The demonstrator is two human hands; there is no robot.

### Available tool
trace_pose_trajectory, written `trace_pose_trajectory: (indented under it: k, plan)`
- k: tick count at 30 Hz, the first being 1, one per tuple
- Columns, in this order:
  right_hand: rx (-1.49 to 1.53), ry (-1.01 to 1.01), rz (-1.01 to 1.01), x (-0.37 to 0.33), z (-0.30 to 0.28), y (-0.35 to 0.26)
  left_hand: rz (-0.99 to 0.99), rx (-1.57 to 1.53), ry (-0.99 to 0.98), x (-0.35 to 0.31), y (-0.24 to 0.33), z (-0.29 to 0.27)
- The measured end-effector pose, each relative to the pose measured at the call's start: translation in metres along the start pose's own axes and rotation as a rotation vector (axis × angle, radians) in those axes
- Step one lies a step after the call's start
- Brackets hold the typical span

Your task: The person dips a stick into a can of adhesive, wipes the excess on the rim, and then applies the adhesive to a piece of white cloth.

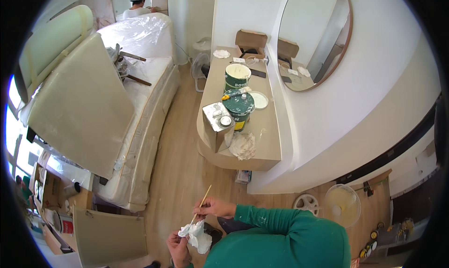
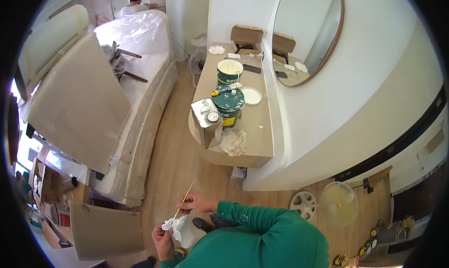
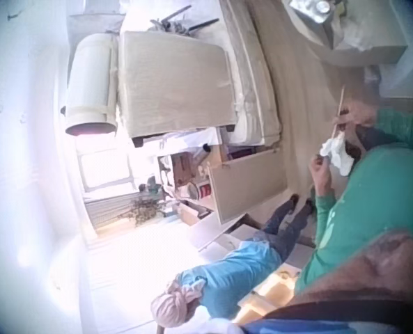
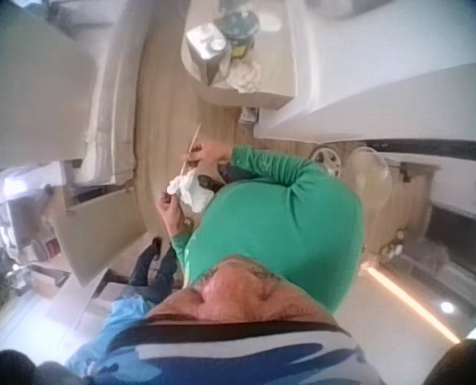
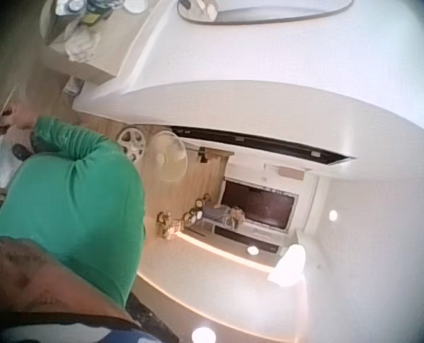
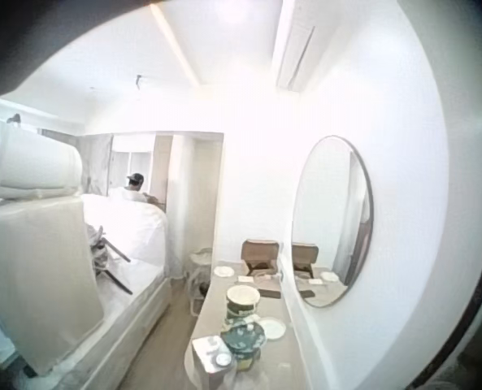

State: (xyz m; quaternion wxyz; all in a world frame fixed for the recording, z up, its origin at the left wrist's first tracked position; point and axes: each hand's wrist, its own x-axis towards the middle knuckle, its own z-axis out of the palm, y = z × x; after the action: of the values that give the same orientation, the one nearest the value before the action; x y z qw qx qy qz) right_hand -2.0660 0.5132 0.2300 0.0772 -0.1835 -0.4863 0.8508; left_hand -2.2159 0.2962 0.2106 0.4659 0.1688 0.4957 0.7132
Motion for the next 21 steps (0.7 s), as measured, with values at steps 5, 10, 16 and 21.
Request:
trace_pose_trajectory:
  k: [5,10,16,21]
  plan:
    - [0.245,0.038,-0.004,0.052,-0.015,-0.027,-0.081,-0.129,0.057,0.068,0.034,-0.012]
    - [-0.015,-0.001,-0.044,0.119,-0.045,-0.05,-0.209,-0.119,0.018,0.145,0.055,-0.007]
    - [-0.323,0.01,-0.272,0.178,-0.072,-0.1,-0.178,0.157,-0.094,0.248,0.088,0.015]
    - [-0.218,0.081,-0.297,0.209,-0.112,-0.137,-0.138,0.25,-0.198,0.326,0.109,0.045]
